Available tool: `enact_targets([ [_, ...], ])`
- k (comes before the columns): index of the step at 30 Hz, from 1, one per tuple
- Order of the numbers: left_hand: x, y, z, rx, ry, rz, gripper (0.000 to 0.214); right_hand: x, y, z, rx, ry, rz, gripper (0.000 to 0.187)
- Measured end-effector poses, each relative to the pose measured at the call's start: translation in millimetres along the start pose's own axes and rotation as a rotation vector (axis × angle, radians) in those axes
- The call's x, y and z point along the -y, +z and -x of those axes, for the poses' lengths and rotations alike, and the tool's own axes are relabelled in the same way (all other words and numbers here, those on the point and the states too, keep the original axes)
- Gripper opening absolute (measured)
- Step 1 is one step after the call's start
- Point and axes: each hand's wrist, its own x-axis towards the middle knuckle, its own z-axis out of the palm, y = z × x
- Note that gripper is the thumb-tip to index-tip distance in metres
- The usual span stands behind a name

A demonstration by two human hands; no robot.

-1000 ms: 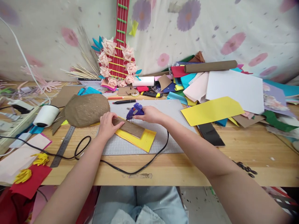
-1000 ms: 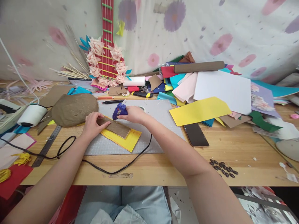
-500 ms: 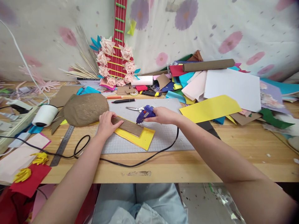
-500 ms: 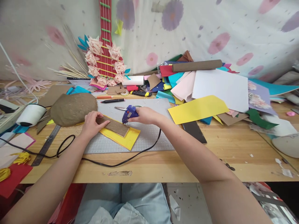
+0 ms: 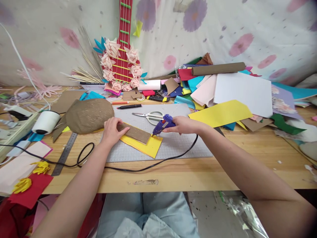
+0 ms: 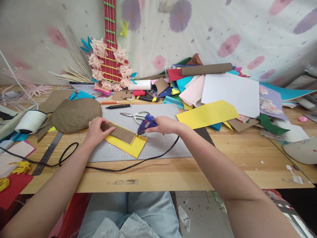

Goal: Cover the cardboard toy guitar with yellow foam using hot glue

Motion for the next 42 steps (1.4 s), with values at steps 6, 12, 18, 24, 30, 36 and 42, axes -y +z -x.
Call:
enact_targets([
  [6,-1,-2.5,2,-0.020,0.060,0.010,0.021,-32,-4,5,-0.222,-0.050,-0.372,0.043],
  [12,-2,-11.0,6,0.004,0.115,0.076,0.021,-69,14,-31,-0.755,0.188,-0.570,0.040],
  [18,9,-25.0,-1,-0.066,-0.002,0.019,0.014,-79,34,-58,-0.875,0.387,-0.176,0.046],
  [24,23,-48.7,-41,0.441,0.188,-0.053,0.051,-73,28,-31,-1.130,0.257,-0.151,0.073],
  [30,24,-44.7,-76,0.800,0.199,-0.190,0.076,-12,23,-5,-1.160,-0.033,-0.094,0.050],
  [36,25,-36.1,-83,0.804,0.236,-0.193,0.066,52,61,-54,-0.396,-0.221,-0.213,0.062],
  [42,21,-45.8,-74,0.760,0.268,-0.105,0.054,89,64,-79,-0.143,-0.142,-0.003,0.074],
])
